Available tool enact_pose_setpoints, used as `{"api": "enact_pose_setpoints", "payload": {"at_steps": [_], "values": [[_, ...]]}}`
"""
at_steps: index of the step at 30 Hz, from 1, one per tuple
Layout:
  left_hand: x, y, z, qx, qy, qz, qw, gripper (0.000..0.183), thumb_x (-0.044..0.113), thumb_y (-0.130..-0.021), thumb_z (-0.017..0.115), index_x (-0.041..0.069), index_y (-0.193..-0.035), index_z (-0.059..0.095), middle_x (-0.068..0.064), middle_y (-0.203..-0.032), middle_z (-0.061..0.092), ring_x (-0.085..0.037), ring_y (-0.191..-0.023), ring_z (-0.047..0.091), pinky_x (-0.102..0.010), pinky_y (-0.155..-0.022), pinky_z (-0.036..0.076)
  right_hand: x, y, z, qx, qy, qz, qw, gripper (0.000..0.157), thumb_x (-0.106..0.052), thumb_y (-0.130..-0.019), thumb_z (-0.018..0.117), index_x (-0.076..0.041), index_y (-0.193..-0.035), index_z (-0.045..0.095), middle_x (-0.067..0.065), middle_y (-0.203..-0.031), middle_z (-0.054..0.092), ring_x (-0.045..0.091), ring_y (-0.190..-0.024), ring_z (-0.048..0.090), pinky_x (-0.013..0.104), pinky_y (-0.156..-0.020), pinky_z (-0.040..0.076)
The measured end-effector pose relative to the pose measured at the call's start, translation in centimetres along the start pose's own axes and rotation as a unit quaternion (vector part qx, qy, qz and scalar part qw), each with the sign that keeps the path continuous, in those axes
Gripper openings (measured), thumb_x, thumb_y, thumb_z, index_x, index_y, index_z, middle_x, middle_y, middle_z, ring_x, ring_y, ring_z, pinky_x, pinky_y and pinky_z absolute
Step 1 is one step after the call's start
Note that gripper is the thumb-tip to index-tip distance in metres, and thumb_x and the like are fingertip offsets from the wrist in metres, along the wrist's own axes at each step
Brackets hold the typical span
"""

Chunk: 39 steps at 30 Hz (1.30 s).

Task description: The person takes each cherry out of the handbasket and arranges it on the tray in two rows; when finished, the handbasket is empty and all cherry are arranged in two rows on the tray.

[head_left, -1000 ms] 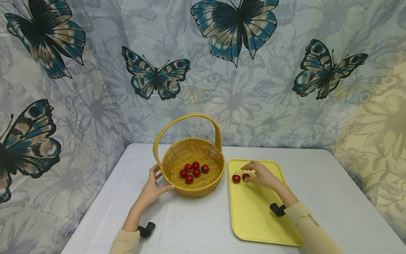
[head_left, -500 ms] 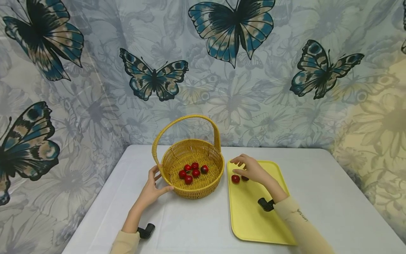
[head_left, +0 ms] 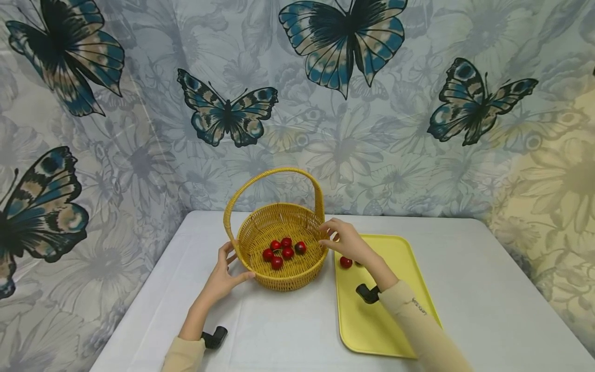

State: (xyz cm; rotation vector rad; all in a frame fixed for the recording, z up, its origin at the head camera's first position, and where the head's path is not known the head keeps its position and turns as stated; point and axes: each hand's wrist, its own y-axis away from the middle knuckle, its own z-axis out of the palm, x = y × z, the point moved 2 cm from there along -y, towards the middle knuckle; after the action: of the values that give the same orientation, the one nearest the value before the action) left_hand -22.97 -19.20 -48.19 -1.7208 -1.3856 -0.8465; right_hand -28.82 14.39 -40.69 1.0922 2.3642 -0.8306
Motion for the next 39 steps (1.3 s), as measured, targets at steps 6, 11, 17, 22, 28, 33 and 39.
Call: {"api": "enact_pose_setpoints", "payload": {"at_steps": [6, 11, 17, 22, 28, 33, 39], "values": [[0.1, -0.1, 0.0, -0.001, -0.004, -0.004, 1.0, 0.105, 0.038, -0.073, 0.078, 0.017, -0.146, 0.006, -0.015, -0.15, 0.017, -0.04, -0.133, 0.033, -0.063, -0.105, 0.025, -0.3, -1.1, 1.4, -0.013, -0.008, 0.011, 1.0, 0.032, -0.011, -0.082, 0.07, -0.005, -0.113, 0.064, 0.011, -0.105, 0.064, 0.023, -0.086, 0.059, 0.032, -0.071, 0.053], [0.1, -0.1, 0.0, -0.002, 0.001, -0.002, 1.0, 0.105, 0.037, -0.073, 0.078, 0.017, -0.146, 0.006, -0.015, -0.15, 0.017, -0.04, -0.132, 0.032, -0.062, -0.106, 0.025, -0.2, -1.7, 2.5, -0.029, -0.006, 0.027, 0.999, 0.033, -0.013, -0.082, 0.071, -0.003, -0.112, 0.064, 0.012, -0.107, 0.064, 0.023, -0.089, 0.06, 0.032, -0.075, 0.052], [0.0, -0.1, 0.1, -0.002, 0.001, 0.001, 1.0, 0.104, 0.036, -0.073, 0.078, 0.018, -0.146, 0.006, -0.015, -0.15, 0.017, -0.04, -0.132, 0.033, -0.063, -0.105, 0.025, 0.4, -2.4, 3.8, -0.046, 0.008, 0.035, 0.998, 0.032, -0.014, -0.082, 0.071, -0.003, -0.111, 0.064, 0.009, -0.108, 0.065, 0.023, -0.091, 0.06, 0.034, -0.078, 0.052], [0.0, 0.0, 0.1, -0.002, 0.0, -0.001, 1.0, 0.103, 0.036, -0.074, 0.078, 0.017, -0.146, 0.006, -0.016, -0.15, 0.017, -0.04, -0.132, 0.033, -0.063, -0.105, 0.025, 0.6, -2.9, 4.7, -0.068, 0.008, 0.039, 0.997, 0.031, -0.012, -0.083, 0.07, -0.001, -0.111, 0.063, 0.014, -0.108, 0.064, 0.024, -0.089, 0.061, 0.034, -0.075, 0.053], [0.0, 0.0, 0.1, -0.004, 0.0, -0.006, 1.0, 0.104, 0.036, -0.074, 0.078, 0.018, -0.146, 0.005, -0.015, -0.151, 0.016, -0.04, -0.133, 0.032, -0.065, -0.104, 0.024, 0.5, -3.5, 5.5, -0.073, 0.043, 0.059, 0.995, 0.031, -0.014, -0.082, 0.071, -0.002, -0.11, 0.065, 0.012, -0.108, 0.065, 0.024, -0.087, 0.063, 0.031, -0.073, 0.054], [0.1, -0.1, 0.0, -0.005, -0.004, -0.01, 0.9999, 0.105, 0.038, -0.073, 0.078, 0.018, -0.146, 0.005, -0.014, -0.151, 0.016, -0.039, -0.133, 0.031, -0.066, -0.104, 0.024, 0.4, -3.9, 6.1, -0.071, 0.084, 0.083, 0.99, 0.032, -0.018, -0.082, 0.072, -0.007, -0.111, 0.066, 0.008, -0.106, 0.066, 0.024, -0.09, 0.063, 0.036, -0.072, 0.053], [0.1, 0.1, -0.1, -0.005, -0.007, -0.01, 0.9999, 0.105, 0.038, -0.074, 0.077, 0.018, -0.146, 0.004, -0.015, -0.151, 0.015, -0.04, -0.133, 0.031, -0.065, -0.104, 0.024, 0.3, -4.3, 6.8, -0.077, 0.145, 0.107, 0.981, 0.033, -0.025, -0.08, 0.073, -0.013, -0.111, 0.067, 0.003, -0.102, 0.067, 0.02, -0.091, 0.063, 0.036, -0.072, 0.053]]}}
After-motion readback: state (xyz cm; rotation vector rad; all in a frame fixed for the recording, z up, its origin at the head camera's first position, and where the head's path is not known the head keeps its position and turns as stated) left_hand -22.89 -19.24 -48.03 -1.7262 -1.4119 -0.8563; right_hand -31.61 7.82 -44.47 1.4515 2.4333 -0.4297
